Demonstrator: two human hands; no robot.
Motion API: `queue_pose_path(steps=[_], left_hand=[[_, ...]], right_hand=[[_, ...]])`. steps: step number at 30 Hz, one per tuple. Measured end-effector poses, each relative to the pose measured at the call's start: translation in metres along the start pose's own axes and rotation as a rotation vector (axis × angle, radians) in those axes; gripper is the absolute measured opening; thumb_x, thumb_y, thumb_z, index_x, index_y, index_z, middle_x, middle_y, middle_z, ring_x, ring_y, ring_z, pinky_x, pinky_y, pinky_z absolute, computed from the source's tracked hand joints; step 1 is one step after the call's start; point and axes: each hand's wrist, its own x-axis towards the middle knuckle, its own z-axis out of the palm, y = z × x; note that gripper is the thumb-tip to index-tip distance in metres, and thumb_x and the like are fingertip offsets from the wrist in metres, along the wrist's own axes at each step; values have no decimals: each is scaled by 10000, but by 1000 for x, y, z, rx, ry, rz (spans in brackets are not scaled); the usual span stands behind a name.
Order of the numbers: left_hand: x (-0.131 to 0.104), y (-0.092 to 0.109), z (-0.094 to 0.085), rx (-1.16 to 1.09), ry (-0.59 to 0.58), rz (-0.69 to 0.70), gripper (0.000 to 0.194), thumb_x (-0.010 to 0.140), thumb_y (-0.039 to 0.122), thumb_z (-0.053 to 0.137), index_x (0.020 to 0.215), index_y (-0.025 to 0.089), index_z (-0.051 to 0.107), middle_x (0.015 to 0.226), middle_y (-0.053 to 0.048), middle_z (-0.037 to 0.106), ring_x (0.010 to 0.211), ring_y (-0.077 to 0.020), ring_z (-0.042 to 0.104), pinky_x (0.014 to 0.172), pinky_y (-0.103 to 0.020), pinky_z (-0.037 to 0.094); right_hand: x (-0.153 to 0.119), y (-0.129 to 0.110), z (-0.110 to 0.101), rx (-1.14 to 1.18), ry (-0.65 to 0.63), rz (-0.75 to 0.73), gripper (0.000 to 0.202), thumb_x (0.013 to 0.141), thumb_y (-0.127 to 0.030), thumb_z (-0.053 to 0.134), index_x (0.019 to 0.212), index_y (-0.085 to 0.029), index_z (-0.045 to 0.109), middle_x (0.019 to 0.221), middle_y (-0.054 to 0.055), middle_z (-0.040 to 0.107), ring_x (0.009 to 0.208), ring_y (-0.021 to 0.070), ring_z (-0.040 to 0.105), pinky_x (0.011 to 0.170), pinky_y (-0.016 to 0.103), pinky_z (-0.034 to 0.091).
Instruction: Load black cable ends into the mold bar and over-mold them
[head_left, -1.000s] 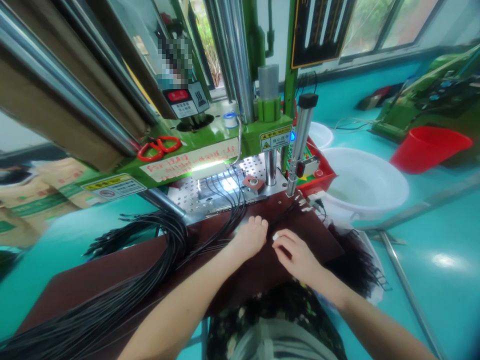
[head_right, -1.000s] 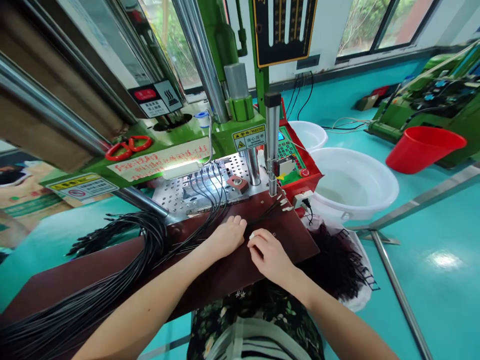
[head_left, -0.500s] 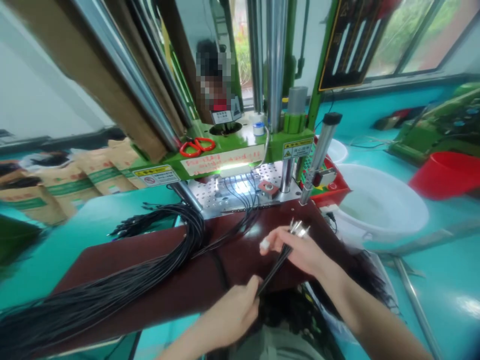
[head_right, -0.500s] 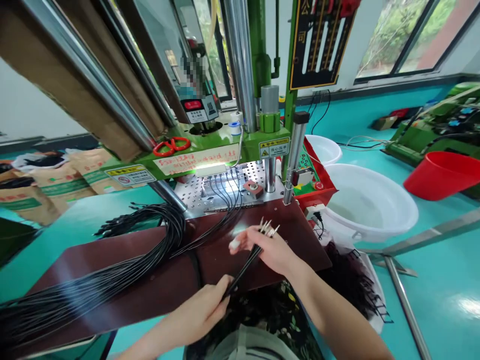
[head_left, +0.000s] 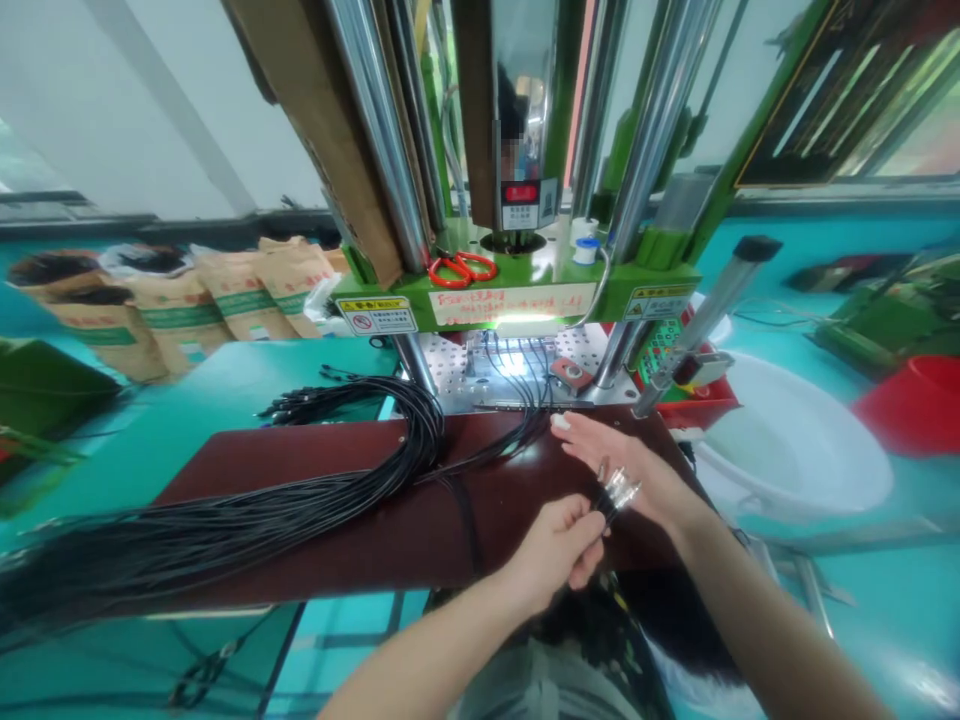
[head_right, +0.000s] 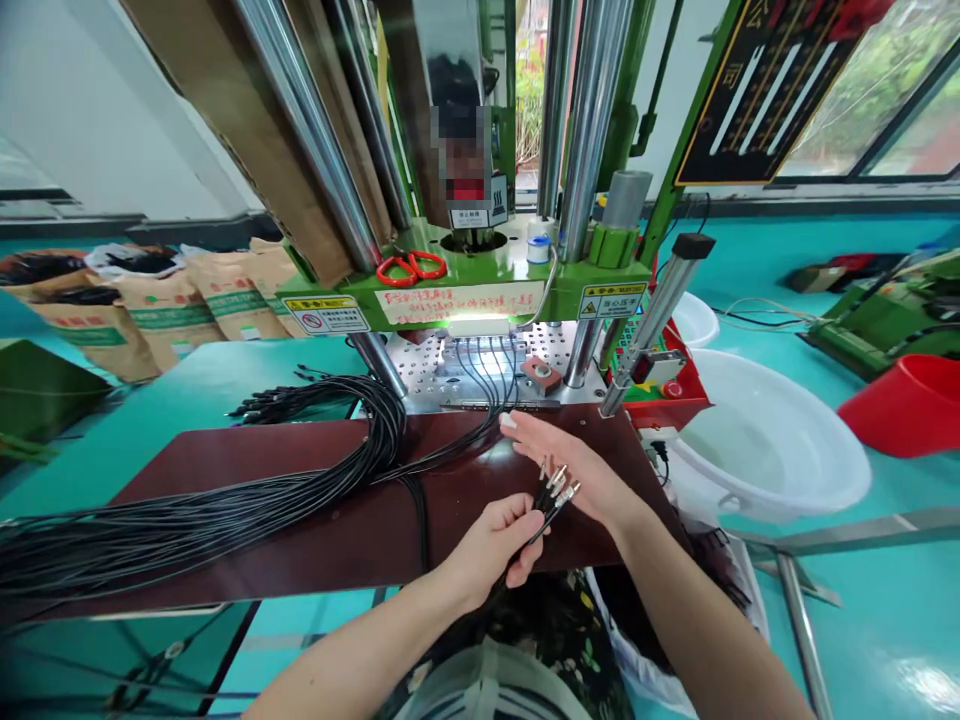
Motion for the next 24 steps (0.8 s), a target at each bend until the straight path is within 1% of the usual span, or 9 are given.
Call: queue_pose_path(steps=[3, 5, 9, 11, 13, 15, 17, 20, 24], left_hand=[[7, 0, 3, -9, 18, 13, 347, 737, 476, 568, 703, 161, 428, 469, 56, 477, 312, -30, 346, 319, -160, 222], [12, 2, 5, -51, -3, 18, 335, 739, 469, 564, 736, 162, 429, 482, 54, 485, 322, -37, 361, 323, -162, 248], [12, 9, 5, -103, -34, 33, 334, 732, 462, 576, 757, 169, 418, 479, 62, 465, 316, -37, 338, 312, -158, 220], [2, 14, 3, -137, -1, 82, 325, 742, 455, 575, 794, 173, 422, 470, 84, 423, 310, -25, 290, 314, -150, 189], [-15, 18, 1, -153, 6, 147, 327, 763, 467, 556, 841, 175, 430, 461, 95, 396, 310, -21, 261, 320, -148, 189], [-35, 19, 3, -124, -66, 174, 359, 767, 505, 541, 837, 168, 440, 476, 83, 404, 331, -21, 279, 337, -149, 220], [-55, 18, 6, -27, -192, 178, 388, 764, 539, 525, 799, 159, 454, 525, 57, 429, 388, -24, 335, 382, -149, 282], [-72, 9, 10, 181, -281, 186, 392, 787, 546, 476, 772, 155, 482, 605, 29, 463, 503, -43, 422, 506, -161, 384], [-74, -7, -1, 368, -274, 277, 345, 802, 501, 466, 830, 161, 518, 747, -11, 530, 669, -99, 514, 665, -207, 452]], right_hand=[[2, -8, -4, -288, -110, 102, 487, 858, -483, 443, 1295, -267, 454, 1361, 59, 440, 1261, 220, 370, 1060, 453, 222], [2, -7, -4, -356, -183, 161, 499, 853, -475, 461, 1302, -259, 446, 1367, 67, 430, 1261, 225, 369, 1056, 459, 224], [3, 4, -3, -60, -226, 212, 603, 807, -617, 411, 1267, -236, 495, 1302, 88, 503, 1230, 239, 414, 1043, 449, 255], [5, 12, 0, 158, -143, 212, 594, 821, -634, 346, 1214, -235, 546, 1265, 88, 539, 1216, 238, 432, 1037, 446, 271], [11, 18, 8, 257, -28, 212, 498, 848, -567, 371, 1143, -233, 593, 1223, 85, 574, 1185, 231, 469, 1027, 440, 295], [19, 23, 24, 215, 35, 219, 379, 841, -465, 470, 1086, -212, 612, 1123, 91, 633, 1073, 226, 562, 985, 432, 352], [29, 26, 47, 74, 4, 217, 296, 826, -376, 526, 1035, -185, 612, 970, 84, 676, 888, 208, 641, 897, 414, 426], [44, 29, 89, -171, -179, 167, 219, 854, -304, 481, 1014, -179, 563, 772, 34, 664, 674, 158, 643, 735, 349, 490], [59, 42, 138, -326, -426, 74, 353, 868, -202, 409, 1221, -205, 382, 747, -10, 627, 628, 116, 618, 661, 280, 488]])
